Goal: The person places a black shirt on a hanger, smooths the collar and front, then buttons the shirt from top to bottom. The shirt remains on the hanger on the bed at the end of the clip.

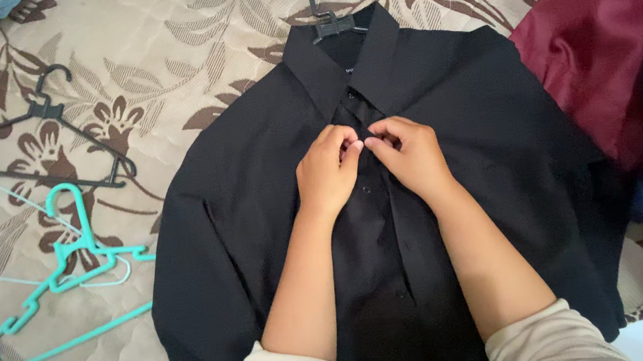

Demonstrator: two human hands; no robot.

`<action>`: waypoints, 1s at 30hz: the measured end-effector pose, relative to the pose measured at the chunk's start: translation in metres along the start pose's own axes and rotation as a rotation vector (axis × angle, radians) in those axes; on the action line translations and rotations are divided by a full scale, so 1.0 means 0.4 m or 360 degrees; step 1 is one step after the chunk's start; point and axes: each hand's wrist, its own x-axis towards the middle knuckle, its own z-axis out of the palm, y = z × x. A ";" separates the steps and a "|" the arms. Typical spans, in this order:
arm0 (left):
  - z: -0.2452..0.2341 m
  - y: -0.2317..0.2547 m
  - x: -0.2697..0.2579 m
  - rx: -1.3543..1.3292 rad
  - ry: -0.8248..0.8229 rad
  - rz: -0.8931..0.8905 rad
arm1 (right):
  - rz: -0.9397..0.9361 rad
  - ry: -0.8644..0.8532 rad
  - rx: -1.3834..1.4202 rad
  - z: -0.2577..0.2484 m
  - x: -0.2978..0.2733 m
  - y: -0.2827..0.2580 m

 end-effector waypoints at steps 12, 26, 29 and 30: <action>0.013 -0.003 0.004 -0.0086 0.0051 -0.0137 | 0.0542 -0.0249 0.0669 -0.027 0.010 0.038; 0.020 -0.015 0.005 -0.0124 0.0058 -0.0243 | 0.0256 0.0019 0.0078 0.016 0.003 -0.035; 0.027 -0.016 0.006 -0.0106 0.0089 -0.0246 | 0.0171 0.0063 0.0030 0.019 0.000 -0.052; 0.029 -0.020 0.006 -0.0108 0.0099 -0.0242 | 0.0140 0.0077 0.0012 0.020 0.000 -0.055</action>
